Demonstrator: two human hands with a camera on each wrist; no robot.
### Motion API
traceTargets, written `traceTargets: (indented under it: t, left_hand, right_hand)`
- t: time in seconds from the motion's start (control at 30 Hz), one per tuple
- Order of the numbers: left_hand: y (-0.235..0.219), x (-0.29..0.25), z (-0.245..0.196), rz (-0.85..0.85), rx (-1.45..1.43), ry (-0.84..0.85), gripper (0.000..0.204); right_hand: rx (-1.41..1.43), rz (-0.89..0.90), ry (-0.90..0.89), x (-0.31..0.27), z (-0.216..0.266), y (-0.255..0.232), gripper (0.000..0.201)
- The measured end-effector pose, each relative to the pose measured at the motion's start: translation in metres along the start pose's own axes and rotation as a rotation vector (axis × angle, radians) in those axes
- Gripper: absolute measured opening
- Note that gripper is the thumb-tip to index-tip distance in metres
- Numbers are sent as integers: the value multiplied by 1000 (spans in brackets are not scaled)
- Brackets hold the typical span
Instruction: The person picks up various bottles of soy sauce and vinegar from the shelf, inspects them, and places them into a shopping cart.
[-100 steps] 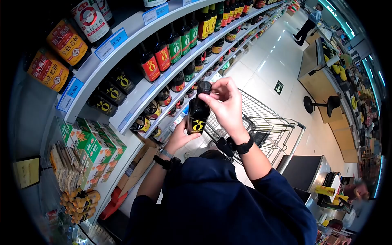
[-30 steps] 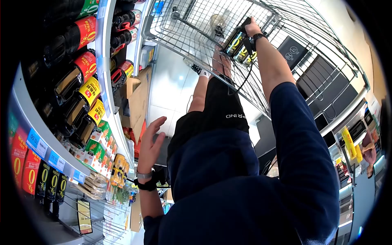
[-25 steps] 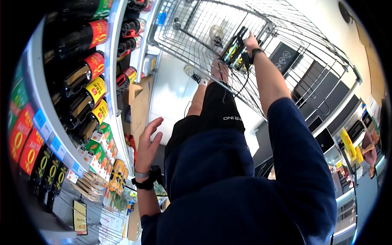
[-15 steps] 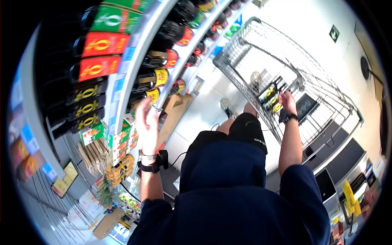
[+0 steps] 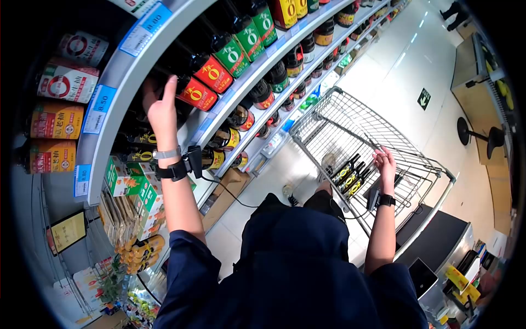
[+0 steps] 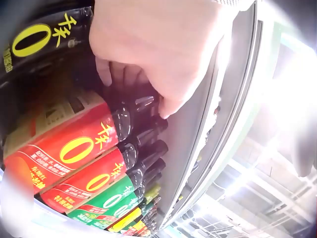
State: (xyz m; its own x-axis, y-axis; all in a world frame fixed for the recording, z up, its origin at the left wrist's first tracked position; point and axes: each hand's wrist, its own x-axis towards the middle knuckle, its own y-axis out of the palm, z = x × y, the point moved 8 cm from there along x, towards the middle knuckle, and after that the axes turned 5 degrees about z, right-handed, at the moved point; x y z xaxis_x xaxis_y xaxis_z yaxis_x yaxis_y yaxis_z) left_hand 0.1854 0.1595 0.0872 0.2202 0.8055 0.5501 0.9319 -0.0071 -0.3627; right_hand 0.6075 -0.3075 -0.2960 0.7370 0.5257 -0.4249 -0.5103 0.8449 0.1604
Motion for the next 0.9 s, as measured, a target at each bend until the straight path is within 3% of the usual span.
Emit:
traceTargets:
  t: [0.1, 0.23, 0.3, 0.37, 0.4, 0.47, 0.5, 0.63, 0.7, 0.77, 0.83, 0.87, 0.9]
  left_hand:
    - [2, -1, -3, 14, 75, 3, 41]
    - [6, -22, -20, 172, 119, -29, 29]
    - [6, -39, -63, 199, 104, 247, 28]
    - [3, -56, -82, 228, 67, 256, 31]
    - [-1, -66, -92, 222, 192, 388, 34]
    - [-8, -79, -107, 253, 204, 428, 37]
    - [-11, -82, -114, 267, 200, 441, 38]
    - [-31, -105, -135, 259, 70, 402, 39]
    - [-33, -117, -139, 376, -21, 336, 40]
    - [-37, -133, -141, 369, -92, 273, 41]
    - [-33, -147, -125, 437, -192, 100, 41]
    - [-33, -152, -128, 427, -228, 94, 40]
    - [-34, -158, -125, 439, -237, 62, 36]
  right_hand:
    - [-28, 10, -32, -13, 23, 5, 34]
    - [-93, 78, -91, -22, 44, 35, 32]
    - [-110, 128, -164, -27, 68, 61, 30]
    - [-219, 231, -307, -52, 120, 105, 31]
    - [-274, 278, -374, -68, 148, 131, 32]
    - [-298, 410, -506, -105, 196, 184, 32]
    - [-307, 419, -492, -105, 197, 185, 32]
    - [-426, 726, -711, -192, 261, 287, 42]
    - [-596, 843, -977, -240, 282, 332, 49]
    - [-636, 985, -1046, -278, 286, 369, 58]
    - [-580, 1022, -937, -298, 276, 396, 68]
    - [-614, 1023, -966, -303, 267, 407, 74]
    - [-595, 1011, -1014, -307, 260, 417, 65]
